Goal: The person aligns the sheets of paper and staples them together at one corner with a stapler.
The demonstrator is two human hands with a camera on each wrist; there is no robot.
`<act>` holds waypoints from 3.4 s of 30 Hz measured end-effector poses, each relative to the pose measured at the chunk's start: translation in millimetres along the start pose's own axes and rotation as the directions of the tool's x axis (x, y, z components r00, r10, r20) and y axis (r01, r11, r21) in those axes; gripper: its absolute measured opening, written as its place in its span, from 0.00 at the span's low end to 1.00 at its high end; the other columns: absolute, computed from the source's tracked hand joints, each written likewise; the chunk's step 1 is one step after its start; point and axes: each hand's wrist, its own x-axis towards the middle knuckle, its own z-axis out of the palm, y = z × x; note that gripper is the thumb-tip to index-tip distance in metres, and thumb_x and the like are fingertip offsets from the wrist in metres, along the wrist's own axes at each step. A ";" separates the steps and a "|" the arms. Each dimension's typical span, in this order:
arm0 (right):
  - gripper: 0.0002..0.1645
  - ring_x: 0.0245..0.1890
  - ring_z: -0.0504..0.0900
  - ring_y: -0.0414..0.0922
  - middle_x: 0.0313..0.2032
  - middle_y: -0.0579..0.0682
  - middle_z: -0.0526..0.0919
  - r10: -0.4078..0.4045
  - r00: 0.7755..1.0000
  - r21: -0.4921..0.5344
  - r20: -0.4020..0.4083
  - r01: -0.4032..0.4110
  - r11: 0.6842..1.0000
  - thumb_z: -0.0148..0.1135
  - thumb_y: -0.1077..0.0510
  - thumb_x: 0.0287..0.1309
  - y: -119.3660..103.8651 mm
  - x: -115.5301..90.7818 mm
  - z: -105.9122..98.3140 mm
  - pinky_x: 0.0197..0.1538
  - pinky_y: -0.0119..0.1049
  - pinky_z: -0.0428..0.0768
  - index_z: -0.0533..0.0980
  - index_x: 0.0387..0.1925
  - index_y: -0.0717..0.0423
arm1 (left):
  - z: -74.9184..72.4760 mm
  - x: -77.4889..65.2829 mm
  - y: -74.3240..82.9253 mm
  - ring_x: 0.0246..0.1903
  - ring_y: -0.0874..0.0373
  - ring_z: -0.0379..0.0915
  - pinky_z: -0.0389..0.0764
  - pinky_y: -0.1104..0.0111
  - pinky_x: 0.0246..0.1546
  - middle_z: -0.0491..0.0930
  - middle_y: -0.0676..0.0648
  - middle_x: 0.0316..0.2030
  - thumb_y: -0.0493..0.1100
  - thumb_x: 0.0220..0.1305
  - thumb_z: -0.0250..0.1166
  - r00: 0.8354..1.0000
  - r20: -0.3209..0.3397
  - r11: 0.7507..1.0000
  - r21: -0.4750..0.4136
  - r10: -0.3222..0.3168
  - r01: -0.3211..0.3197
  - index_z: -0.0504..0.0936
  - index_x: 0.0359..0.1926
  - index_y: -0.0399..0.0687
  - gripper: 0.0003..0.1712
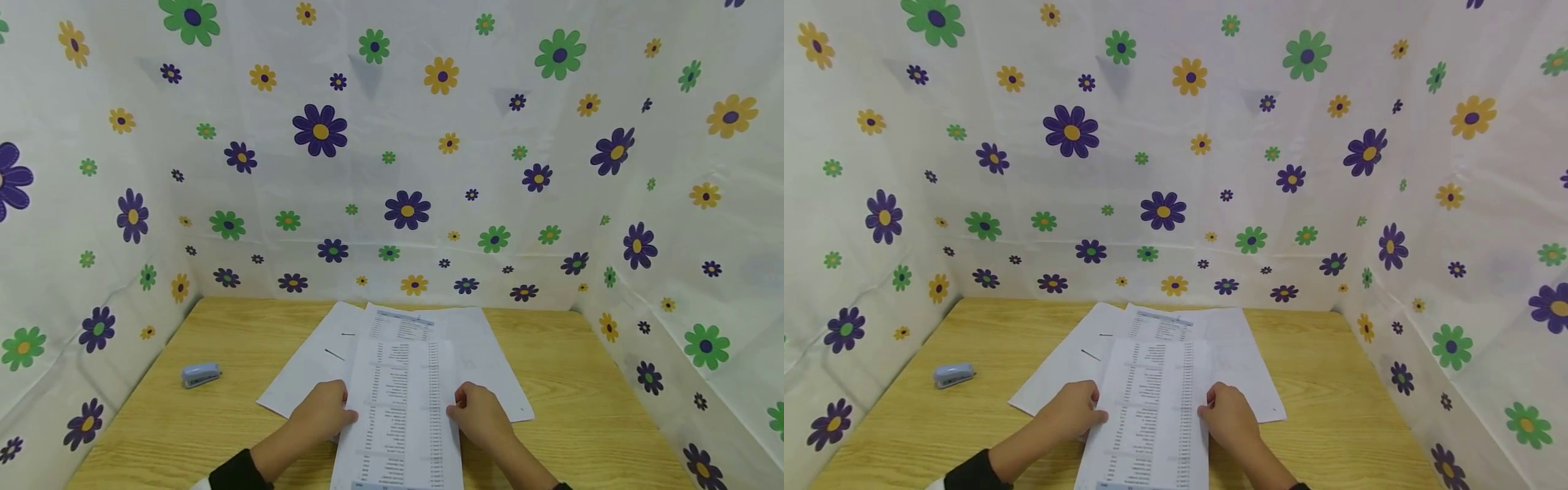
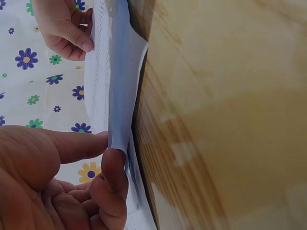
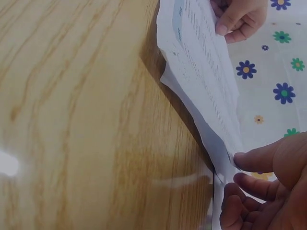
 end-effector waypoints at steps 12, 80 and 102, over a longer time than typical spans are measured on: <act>0.12 0.31 0.78 0.44 0.30 0.47 0.82 0.009 1.000 -0.041 -0.003 -0.010 0.999 0.73 0.56 0.55 -2.3 -0.9 1.7 0.36 0.42 0.77 0.79 0.36 0.58 | -1.0 -3.7 2.1 0.24 0.57 0.72 0.70 0.67 0.22 0.76 0.49 0.25 0.41 0.58 0.74 1.000 -0.015 1.000 0.025 -0.009 0.009 0.77 0.37 0.38 0.15; 0.39 0.37 0.82 0.55 0.42 0.66 0.83 0.153 0.987 -0.172 -0.054 -0.160 0.972 0.72 0.48 0.58 54.0 21.9 -70.6 0.38 0.49 0.82 0.72 0.54 0.79 | 22.1 156.6 117.3 0.55 0.46 0.73 0.77 0.50 0.56 0.78 0.41 0.53 0.60 0.65 0.69 0.974 0.047 0.936 0.270 0.221 -0.225 0.77 0.61 0.42 0.33; 0.47 0.40 0.80 0.59 0.42 0.67 0.80 0.310 0.948 -0.233 -0.076 -0.319 0.919 0.86 0.49 0.40 55.1 46.3 -47.1 0.44 0.61 0.80 0.73 0.54 0.75 | 42.9 228.5 112.5 0.66 0.42 0.65 0.63 0.40 0.68 0.72 0.40 0.66 0.64 0.61 0.71 0.975 0.132 0.878 0.426 0.179 -0.219 0.69 0.72 0.48 0.45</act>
